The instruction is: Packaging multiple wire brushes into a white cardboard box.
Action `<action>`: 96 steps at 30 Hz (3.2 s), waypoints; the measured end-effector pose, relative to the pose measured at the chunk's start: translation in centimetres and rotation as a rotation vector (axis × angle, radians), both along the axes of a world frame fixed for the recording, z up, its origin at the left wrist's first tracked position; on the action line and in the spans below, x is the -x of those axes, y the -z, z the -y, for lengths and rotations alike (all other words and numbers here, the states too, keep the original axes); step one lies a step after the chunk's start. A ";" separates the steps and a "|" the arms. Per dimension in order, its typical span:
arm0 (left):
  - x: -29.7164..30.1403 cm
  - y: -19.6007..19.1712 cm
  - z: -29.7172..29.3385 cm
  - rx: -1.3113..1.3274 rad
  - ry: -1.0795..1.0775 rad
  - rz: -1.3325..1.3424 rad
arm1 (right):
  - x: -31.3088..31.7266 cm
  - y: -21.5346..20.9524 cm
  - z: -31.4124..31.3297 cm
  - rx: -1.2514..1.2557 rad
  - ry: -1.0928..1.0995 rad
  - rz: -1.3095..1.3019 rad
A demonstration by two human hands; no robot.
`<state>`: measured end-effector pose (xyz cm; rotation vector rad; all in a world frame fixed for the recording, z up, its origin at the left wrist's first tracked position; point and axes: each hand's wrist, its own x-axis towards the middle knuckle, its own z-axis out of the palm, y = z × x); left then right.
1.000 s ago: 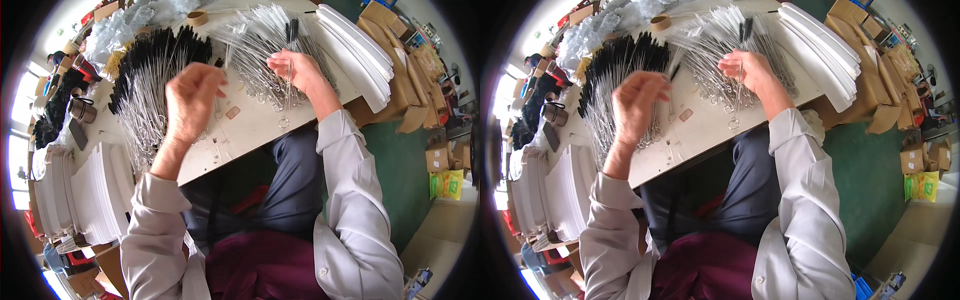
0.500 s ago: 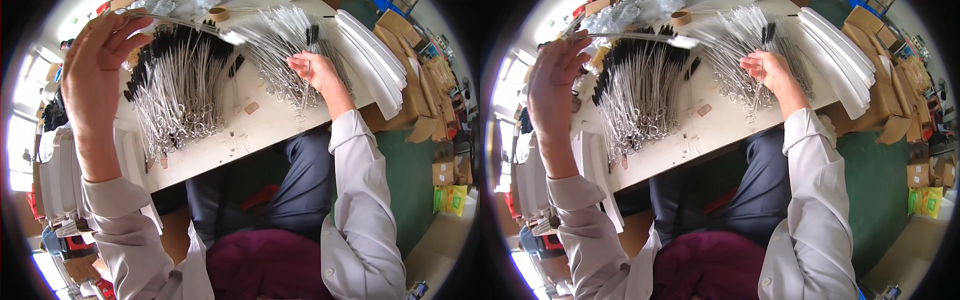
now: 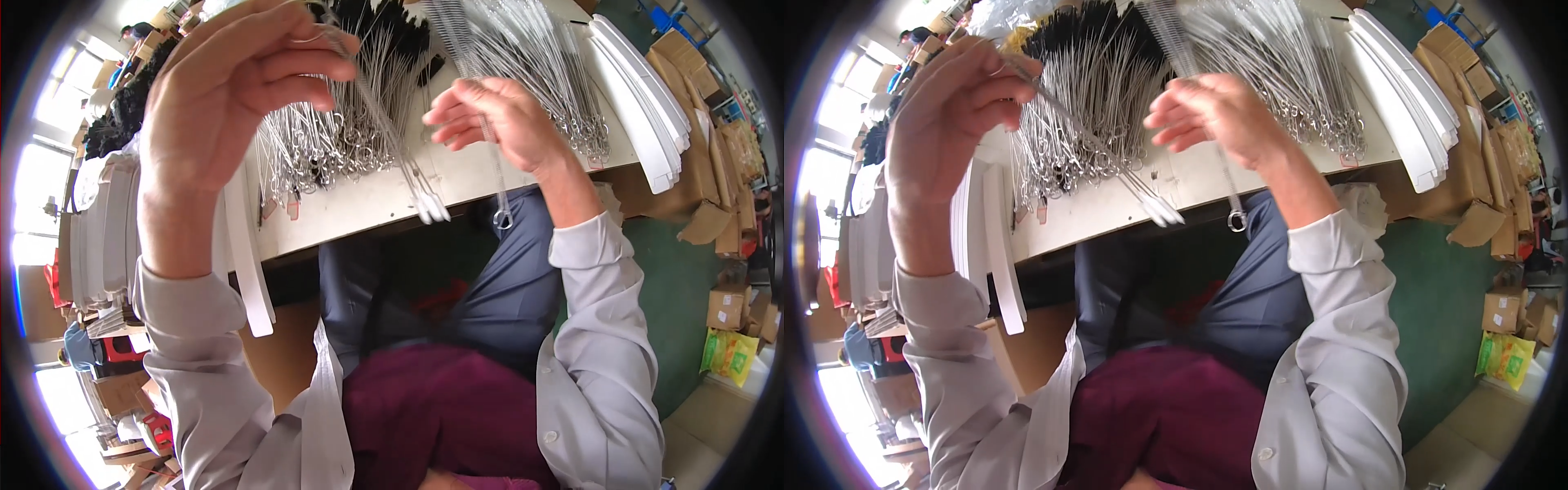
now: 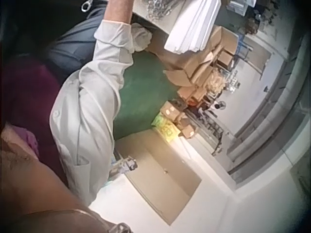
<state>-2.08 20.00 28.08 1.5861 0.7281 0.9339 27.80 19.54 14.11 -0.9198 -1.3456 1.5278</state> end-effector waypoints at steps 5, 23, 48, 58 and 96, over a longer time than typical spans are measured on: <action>-0.1 1.4 -1.4 0.080 0.102 0.103 | 4.6 0.2 2.6 0.051 -0.265 -0.186; 0.9 10.3 -0.2 -0.518 -0.343 -0.406 | 7.6 5.5 7.4 0.225 -0.246 -0.105; -1.1 18.2 7.8 0.421 -0.284 -0.050 | 8.8 7.3 9.3 0.359 -0.258 -0.099; 0.1 19.3 7.9 0.480 -0.418 0.099 | 9.8 7.9 10.1 0.053 -0.120 0.262; 13.0 17.6 9.8 0.216 -0.787 0.662 | 11.0 5.8 13.4 0.073 -0.248 0.218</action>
